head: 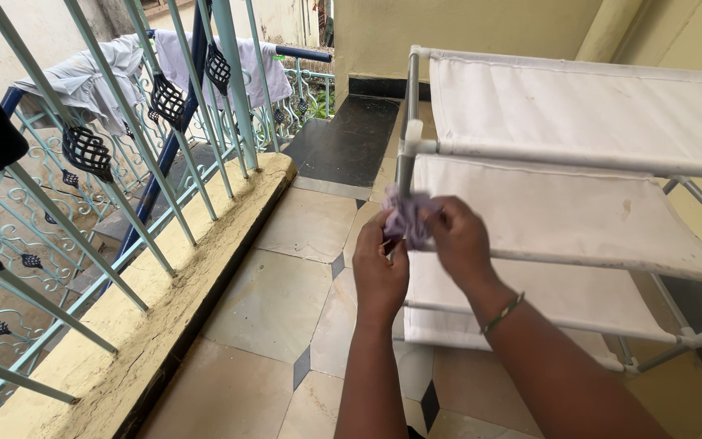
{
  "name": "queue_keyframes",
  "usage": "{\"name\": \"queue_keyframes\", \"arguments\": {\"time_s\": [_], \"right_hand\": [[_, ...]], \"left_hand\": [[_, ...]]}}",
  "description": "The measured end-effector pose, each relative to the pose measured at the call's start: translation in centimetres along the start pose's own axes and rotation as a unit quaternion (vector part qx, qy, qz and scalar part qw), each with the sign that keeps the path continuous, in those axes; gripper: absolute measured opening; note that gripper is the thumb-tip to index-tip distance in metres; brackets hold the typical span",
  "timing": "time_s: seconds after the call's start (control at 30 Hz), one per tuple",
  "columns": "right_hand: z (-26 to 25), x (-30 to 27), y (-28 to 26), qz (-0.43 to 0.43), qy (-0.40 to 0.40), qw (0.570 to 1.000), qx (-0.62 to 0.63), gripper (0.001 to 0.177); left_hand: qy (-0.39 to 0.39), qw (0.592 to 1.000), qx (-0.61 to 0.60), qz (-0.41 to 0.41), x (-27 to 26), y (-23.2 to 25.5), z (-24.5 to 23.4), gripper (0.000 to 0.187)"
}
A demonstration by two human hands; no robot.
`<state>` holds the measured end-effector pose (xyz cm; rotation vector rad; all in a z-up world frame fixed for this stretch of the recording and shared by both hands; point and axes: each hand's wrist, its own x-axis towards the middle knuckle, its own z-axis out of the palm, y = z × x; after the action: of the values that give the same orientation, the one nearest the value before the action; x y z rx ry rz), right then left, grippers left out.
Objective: The person cleans a multi-tier shelf by wiping down its plastic frame and fabric tiers with a cloth.
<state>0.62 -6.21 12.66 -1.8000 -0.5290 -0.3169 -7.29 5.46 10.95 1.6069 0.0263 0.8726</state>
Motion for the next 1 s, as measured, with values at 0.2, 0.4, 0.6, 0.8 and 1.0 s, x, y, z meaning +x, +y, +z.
{"name": "queue_keyframes", "arguments": {"time_s": [0.2, 0.4, 0.6, 0.8, 1.0], "right_hand": [[0.4, 5.5, -1.9, -0.031, -0.019, 0.895, 0.445, 0.011], [1.9, 0.3, 2.2, -0.164, 0.039, 0.985, -0.047, 0.017], [2.1, -7.0, 13.0, -0.178, -0.148, 0.958, -0.169, 0.023], [-0.1, -7.7, 18.9, 0.250, -0.301, 0.920, 0.011, 0.019], [-1.9, -7.6, 16.9, 0.227, -0.416, 0.856, 0.207, 0.021]], "left_hand": [[0.009, 0.996, -0.093, 0.013, 0.6, -3.0, 1.3, 0.033], [0.053, 0.987, -0.112, -0.103, 1.0, -7.0, 1.3, 0.015], [0.039, 0.973, -0.012, -0.225, 1.4, -9.9, -0.9, 0.031], [-0.198, 0.882, 0.335, -0.265, 0.4, -10.4, 0.5, 0.043], [-0.160, 0.916, 0.269, -0.250, 0.8, -11.2, 0.5, 0.023]]}}
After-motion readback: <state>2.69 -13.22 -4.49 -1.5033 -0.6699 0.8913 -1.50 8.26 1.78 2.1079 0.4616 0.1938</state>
